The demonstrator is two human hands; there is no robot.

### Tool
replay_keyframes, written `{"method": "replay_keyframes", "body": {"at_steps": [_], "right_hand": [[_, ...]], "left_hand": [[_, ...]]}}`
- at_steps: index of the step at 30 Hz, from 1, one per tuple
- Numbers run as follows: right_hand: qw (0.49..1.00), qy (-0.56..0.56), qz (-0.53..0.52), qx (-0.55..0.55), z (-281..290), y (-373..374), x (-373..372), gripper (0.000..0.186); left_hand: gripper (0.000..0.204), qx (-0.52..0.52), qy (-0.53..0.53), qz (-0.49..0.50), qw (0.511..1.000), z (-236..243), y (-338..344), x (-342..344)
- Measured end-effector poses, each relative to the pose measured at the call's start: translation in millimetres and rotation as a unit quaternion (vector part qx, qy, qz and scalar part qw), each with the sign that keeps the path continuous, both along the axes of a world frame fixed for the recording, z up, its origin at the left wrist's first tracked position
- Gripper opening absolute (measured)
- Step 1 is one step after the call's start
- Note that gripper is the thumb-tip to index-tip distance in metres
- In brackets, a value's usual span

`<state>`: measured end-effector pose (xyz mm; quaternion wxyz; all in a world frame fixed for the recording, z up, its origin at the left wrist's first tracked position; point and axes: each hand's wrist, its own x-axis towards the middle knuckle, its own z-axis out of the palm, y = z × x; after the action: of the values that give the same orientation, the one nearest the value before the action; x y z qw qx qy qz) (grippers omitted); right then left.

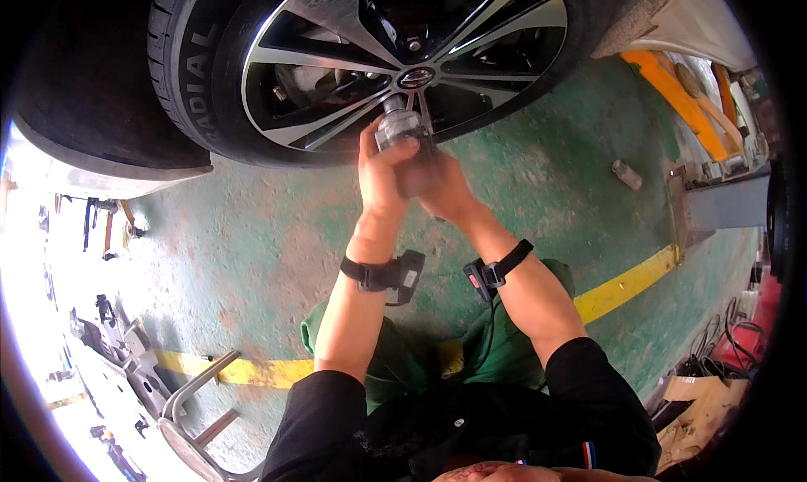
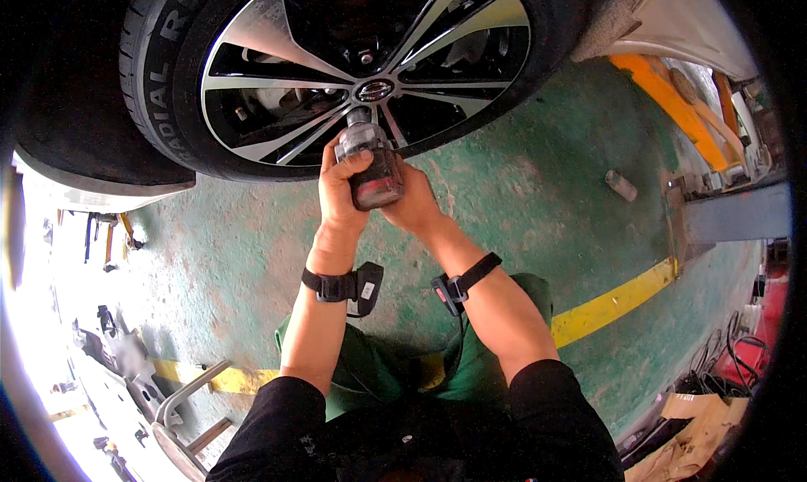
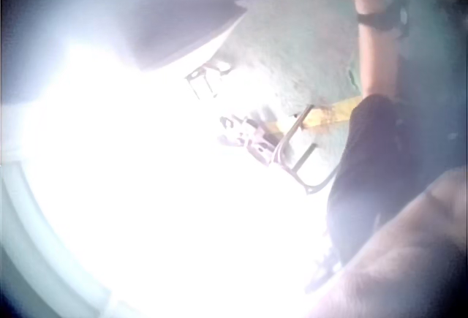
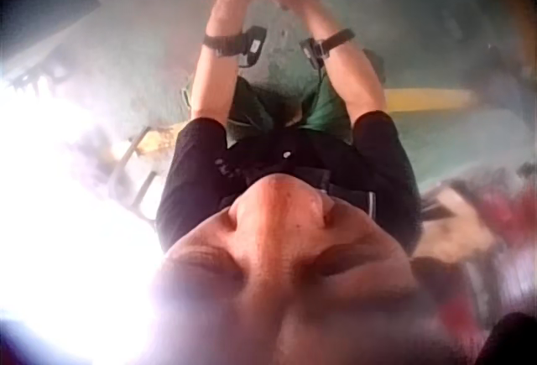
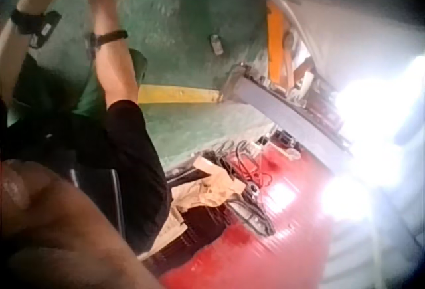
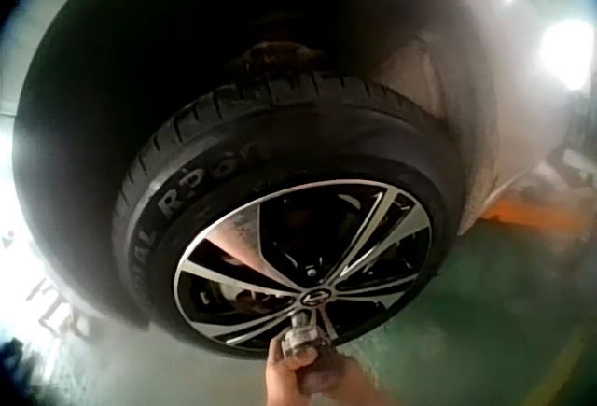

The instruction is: The person uses a power tool to remove a lug nut from a car wheel, then walks to the other side of the car, removes the remaining lug nuts by hand, and pulls the brake rotor towards them.

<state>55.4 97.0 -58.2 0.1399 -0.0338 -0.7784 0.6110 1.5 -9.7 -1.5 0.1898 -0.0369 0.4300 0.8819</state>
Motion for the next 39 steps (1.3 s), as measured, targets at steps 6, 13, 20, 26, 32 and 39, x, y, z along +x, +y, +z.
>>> {"method": "replay_keyframes", "body": {"at_steps": [6,13,20,26,32,39], "right_hand": [[0.997,0.064,-0.049,0.010,-8,2,31,0.051],[0.995,0.035,-0.084,0.029,-8,40,28,0.037],[0.969,-0.012,-0.150,0.197,13,61,13,0.040],[0.981,-0.013,-0.094,0.170,6,79,8,0.041],[0.996,0.023,-0.081,-0.037,-12,38,3,0.039],[0.993,0.046,-0.085,-0.062,-26,39,-4,0.040]], "left_hand": [[0.066,-0.039,0.000,-0.044,0.998,15,12,30],[0.064,0.024,-0.021,-0.081,0.996,-1,41,20],[0.057,0.076,0.005,-0.078,0.994,0,48,18],[0.069,-0.001,0.015,-0.025,1.000,-9,63,26],[0.062,-0.243,0.159,0.045,0.956,13,74,24],[0.055,-0.157,0.118,0.077,0.978,-5,72,20]]}}
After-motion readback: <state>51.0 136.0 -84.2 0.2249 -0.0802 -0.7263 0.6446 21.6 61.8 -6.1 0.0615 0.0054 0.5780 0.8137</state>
